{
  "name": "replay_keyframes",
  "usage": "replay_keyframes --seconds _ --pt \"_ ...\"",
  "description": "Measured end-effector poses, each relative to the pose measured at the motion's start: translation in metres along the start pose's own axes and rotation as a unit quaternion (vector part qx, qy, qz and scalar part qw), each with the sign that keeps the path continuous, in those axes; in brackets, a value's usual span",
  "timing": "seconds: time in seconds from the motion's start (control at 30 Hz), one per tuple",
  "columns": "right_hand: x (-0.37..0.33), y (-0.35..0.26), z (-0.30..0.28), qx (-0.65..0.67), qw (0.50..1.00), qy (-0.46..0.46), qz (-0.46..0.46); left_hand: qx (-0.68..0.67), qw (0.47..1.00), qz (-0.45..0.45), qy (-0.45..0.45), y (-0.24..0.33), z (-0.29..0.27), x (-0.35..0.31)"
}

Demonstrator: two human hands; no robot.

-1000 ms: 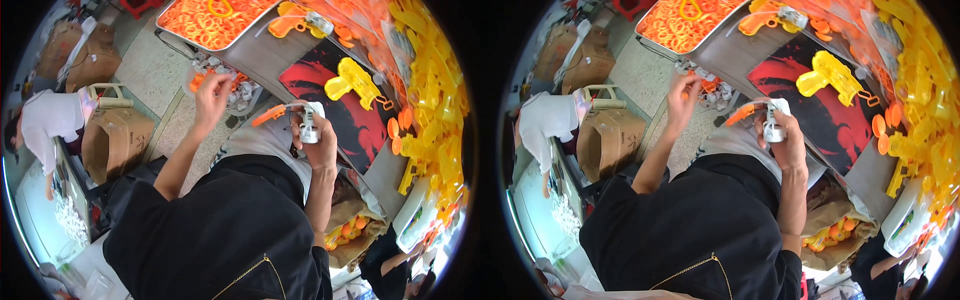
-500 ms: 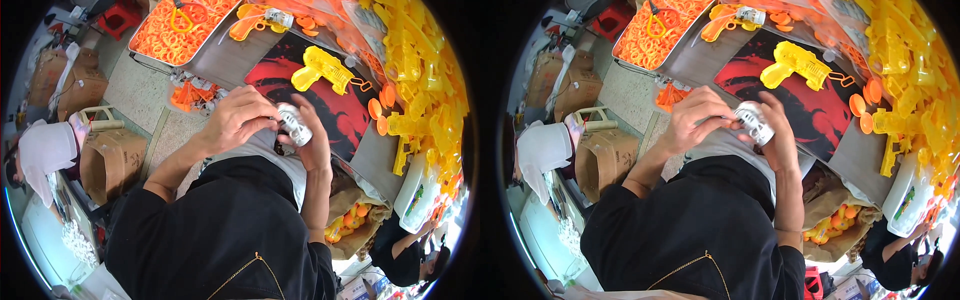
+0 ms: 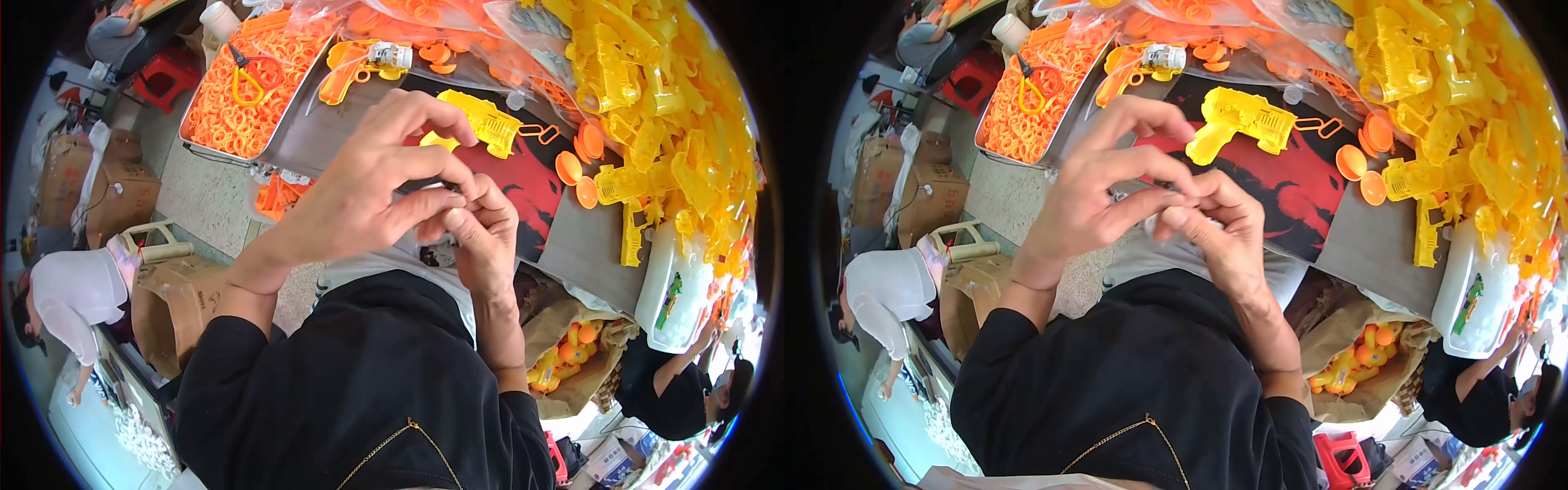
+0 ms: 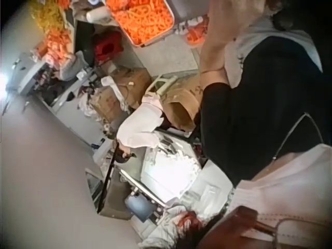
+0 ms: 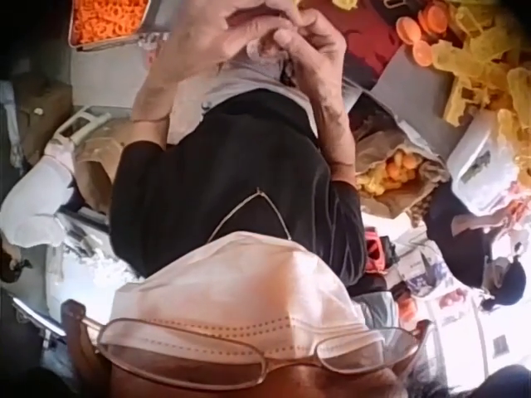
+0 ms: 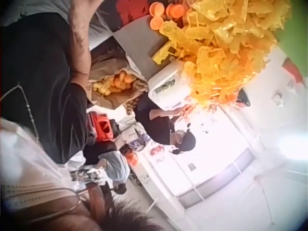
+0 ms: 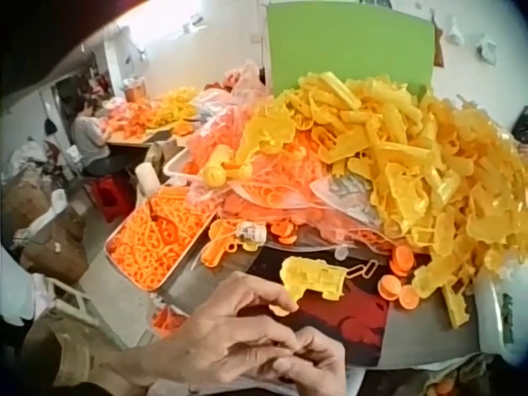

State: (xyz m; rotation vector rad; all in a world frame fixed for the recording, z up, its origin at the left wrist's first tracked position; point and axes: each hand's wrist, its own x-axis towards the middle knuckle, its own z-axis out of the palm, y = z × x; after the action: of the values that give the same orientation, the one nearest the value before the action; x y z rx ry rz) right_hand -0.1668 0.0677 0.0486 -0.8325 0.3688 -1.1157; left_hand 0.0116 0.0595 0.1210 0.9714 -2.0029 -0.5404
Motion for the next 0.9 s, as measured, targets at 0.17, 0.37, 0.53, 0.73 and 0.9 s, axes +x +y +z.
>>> replay_keyframes --seconds 0.17,0.37,0.53,0.73,0.9 --pt "-0.012 -0.008 -0.036 -0.058 0.992 0.111 -0.032 -0.227 0.969 -0.011 -0.094 -0.048 0.029 0.030" --pt "-0.040 -0.068 -0.079 -0.152 0.966 0.183 -0.098 0.261 0.963 -0.058 0.010 -0.166 0.073 0.034" --pt "-0.066 -0.146 -0.096 -0.333 0.917 0.213 -0.056 0.307 0.947 -0.087 0.027 -0.179 0.097 0.028" --pt "0.031 -0.106 -0.068 -0.595 0.788 0.110 0.112 0.220 0.965 -0.139 0.038 -0.171 0.103 0.023" --pt "0.070 -0.038 -0.124 -0.620 0.771 0.060 0.131 -0.216 0.936 -0.273 0.058 -0.162 0.113 0.026"
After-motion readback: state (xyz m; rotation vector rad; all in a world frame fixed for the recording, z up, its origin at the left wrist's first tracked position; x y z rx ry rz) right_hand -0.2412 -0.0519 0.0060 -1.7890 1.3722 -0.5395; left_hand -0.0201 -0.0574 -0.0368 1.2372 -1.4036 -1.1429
